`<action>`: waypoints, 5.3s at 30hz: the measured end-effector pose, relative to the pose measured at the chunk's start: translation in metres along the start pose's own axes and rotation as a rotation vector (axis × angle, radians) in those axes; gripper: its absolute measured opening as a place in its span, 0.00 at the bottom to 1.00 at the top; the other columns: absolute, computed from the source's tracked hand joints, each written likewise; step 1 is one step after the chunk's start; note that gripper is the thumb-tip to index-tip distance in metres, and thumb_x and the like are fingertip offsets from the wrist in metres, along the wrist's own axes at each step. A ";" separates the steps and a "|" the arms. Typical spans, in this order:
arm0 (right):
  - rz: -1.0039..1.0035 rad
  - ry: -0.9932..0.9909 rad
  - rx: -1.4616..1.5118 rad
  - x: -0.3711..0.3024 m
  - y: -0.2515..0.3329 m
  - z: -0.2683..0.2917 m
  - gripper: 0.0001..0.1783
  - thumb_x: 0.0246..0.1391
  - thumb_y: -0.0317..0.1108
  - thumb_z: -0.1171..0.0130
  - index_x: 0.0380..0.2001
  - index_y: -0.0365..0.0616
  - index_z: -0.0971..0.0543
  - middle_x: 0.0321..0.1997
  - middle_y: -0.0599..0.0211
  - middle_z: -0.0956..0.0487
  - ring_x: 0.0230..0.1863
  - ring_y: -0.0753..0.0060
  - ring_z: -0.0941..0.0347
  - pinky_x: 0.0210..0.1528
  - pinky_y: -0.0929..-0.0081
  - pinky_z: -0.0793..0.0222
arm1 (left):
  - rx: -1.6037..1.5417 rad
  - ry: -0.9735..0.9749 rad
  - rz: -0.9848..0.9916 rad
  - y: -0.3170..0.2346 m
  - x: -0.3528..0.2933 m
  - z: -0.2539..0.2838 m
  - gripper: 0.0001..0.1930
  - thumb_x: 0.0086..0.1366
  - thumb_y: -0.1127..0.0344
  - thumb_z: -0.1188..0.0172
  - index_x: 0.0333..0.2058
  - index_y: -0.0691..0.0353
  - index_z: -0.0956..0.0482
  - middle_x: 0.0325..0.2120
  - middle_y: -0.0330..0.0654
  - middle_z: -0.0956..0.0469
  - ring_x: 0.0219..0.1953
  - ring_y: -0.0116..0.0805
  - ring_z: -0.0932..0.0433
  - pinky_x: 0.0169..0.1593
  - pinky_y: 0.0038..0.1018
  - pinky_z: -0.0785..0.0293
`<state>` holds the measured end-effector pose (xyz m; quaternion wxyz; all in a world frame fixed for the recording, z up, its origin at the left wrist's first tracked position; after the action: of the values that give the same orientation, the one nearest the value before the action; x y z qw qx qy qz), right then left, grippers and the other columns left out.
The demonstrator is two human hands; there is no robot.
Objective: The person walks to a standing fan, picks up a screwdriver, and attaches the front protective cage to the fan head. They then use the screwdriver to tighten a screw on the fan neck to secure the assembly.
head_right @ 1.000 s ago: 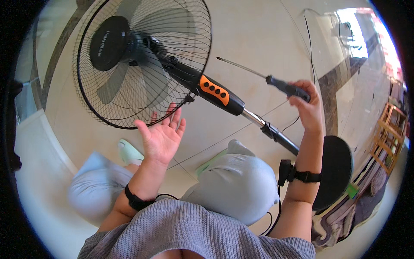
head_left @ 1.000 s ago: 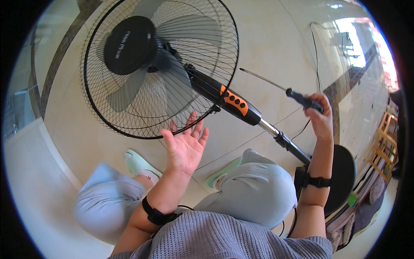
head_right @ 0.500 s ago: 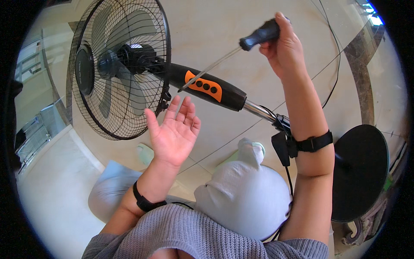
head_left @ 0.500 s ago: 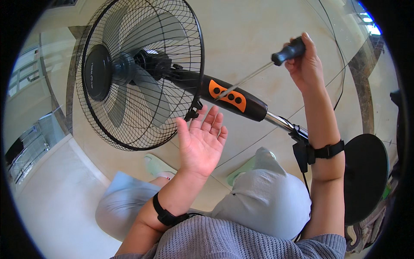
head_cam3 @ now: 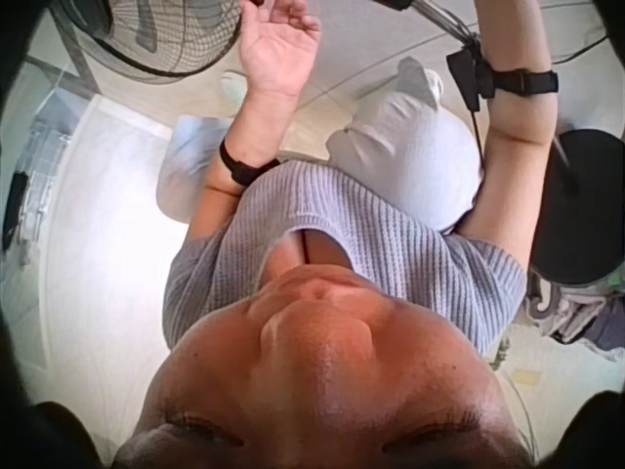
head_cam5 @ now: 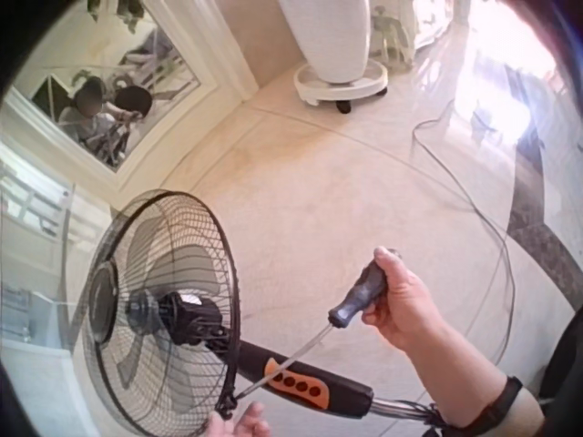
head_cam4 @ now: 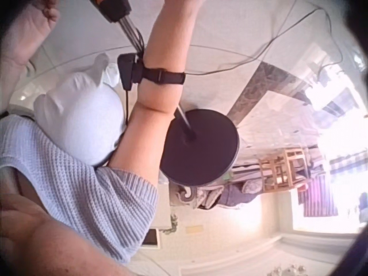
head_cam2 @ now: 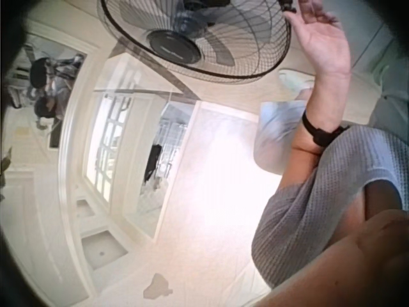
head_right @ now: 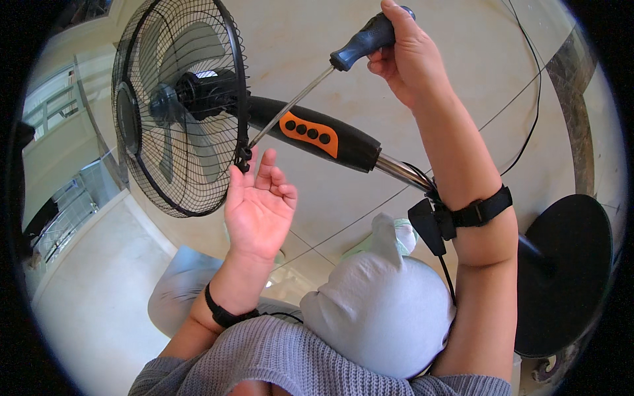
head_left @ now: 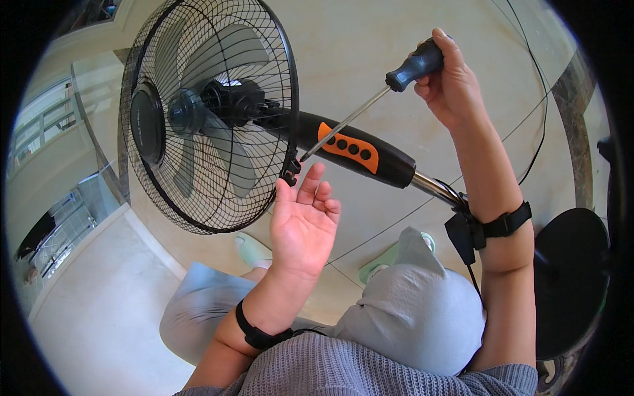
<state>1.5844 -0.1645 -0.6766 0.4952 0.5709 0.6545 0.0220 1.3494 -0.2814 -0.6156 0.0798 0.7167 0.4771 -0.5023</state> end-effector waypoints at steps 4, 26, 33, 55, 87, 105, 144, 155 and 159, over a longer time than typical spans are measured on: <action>0.000 -0.024 -0.033 0.001 -0.003 0.000 0.17 0.49 0.48 0.43 0.25 0.45 0.31 0.18 0.68 0.29 0.12 0.80 0.36 0.16 0.85 0.36 | 0.000 0.002 0.004 0.000 0.001 0.000 0.16 0.64 0.52 0.54 0.43 0.54 0.30 0.42 0.37 0.27 0.36 0.26 0.29 0.39 0.25 0.33; -0.063 -0.069 -0.061 0.000 -0.011 0.003 0.19 0.50 0.49 0.44 0.23 0.44 0.32 0.14 0.69 0.31 0.12 0.81 0.35 0.14 0.86 0.34 | -0.016 0.060 0.022 0.000 0.004 -0.002 0.15 0.64 0.53 0.54 0.42 0.54 0.28 0.44 0.35 0.26 0.36 0.24 0.29 0.40 0.24 0.33; -0.083 -0.081 -0.096 0.000 -0.012 0.007 0.20 0.49 0.49 0.44 0.22 0.44 0.33 0.14 0.69 0.31 0.13 0.81 0.35 0.14 0.86 0.33 | -0.027 0.063 0.025 0.000 0.004 -0.002 0.14 0.64 0.54 0.54 0.42 0.54 0.29 0.44 0.36 0.26 0.36 0.25 0.28 0.40 0.24 0.32; 0.045 0.346 0.061 -0.006 0.006 -0.026 0.23 0.56 0.46 0.62 0.45 0.39 0.32 0.45 0.56 0.26 0.41 0.72 0.27 0.35 0.81 0.25 | -0.040 0.098 0.062 -0.001 0.004 0.000 0.14 0.65 0.54 0.55 0.40 0.55 0.28 0.44 0.37 0.26 0.37 0.26 0.27 0.40 0.24 0.33; 0.132 0.405 0.101 -0.002 0.020 -0.033 0.17 0.55 0.43 0.51 0.37 0.39 0.31 0.41 0.54 0.25 0.38 0.70 0.26 0.37 0.80 0.27 | -0.021 0.125 0.079 -0.001 0.007 -0.002 0.14 0.64 0.55 0.53 0.40 0.56 0.28 0.42 0.39 0.25 0.37 0.25 0.27 0.40 0.25 0.33; -0.045 0.174 -0.351 0.007 0.030 -0.059 0.15 0.52 0.45 0.47 0.34 0.45 0.29 0.31 0.65 0.26 0.30 0.77 0.27 0.27 0.84 0.29 | -0.081 0.125 0.071 0.001 0.006 -0.001 0.14 0.65 0.55 0.54 0.41 0.58 0.29 0.41 0.39 0.25 0.36 0.24 0.27 0.38 0.23 0.32; 0.129 0.318 -0.759 0.006 0.062 -0.072 0.13 0.53 0.44 0.49 0.38 0.50 0.25 0.27 0.74 0.28 0.19 0.89 0.39 0.18 0.95 0.42 | 0.010 0.131 0.015 -0.003 0.009 0.004 0.17 0.64 0.54 0.53 0.44 0.60 0.31 0.42 0.40 0.26 0.36 0.25 0.28 0.37 0.22 0.32; 0.139 0.290 -0.739 0.007 0.064 -0.075 0.10 0.50 0.44 0.45 0.30 0.51 0.26 0.22 0.78 0.31 0.18 0.90 0.39 0.18 0.96 0.43 | 0.018 0.127 0.006 -0.003 0.010 0.003 0.16 0.64 0.55 0.53 0.42 0.60 0.30 0.41 0.39 0.25 0.35 0.25 0.27 0.37 0.23 0.32; 0.093 0.186 -0.746 0.013 0.062 -0.066 0.11 0.49 0.43 0.44 0.30 0.49 0.26 0.24 0.76 0.30 0.19 0.89 0.37 0.19 0.95 0.41 | 0.016 0.141 0.003 -0.003 0.010 0.002 0.15 0.64 0.55 0.53 0.41 0.59 0.30 0.40 0.38 0.25 0.35 0.25 0.27 0.37 0.22 0.31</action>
<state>1.5868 -0.0971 -0.6140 0.6057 0.3763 0.6170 0.3328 1.3464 -0.2750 -0.6237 0.0409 0.7515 0.4765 -0.4544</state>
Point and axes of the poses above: each hand's wrist, its own x-axis towards the middle knuckle, its own z-axis out of the back of the hand, y = z × x, the point moved 9 cm from there along x, towards the middle knuckle
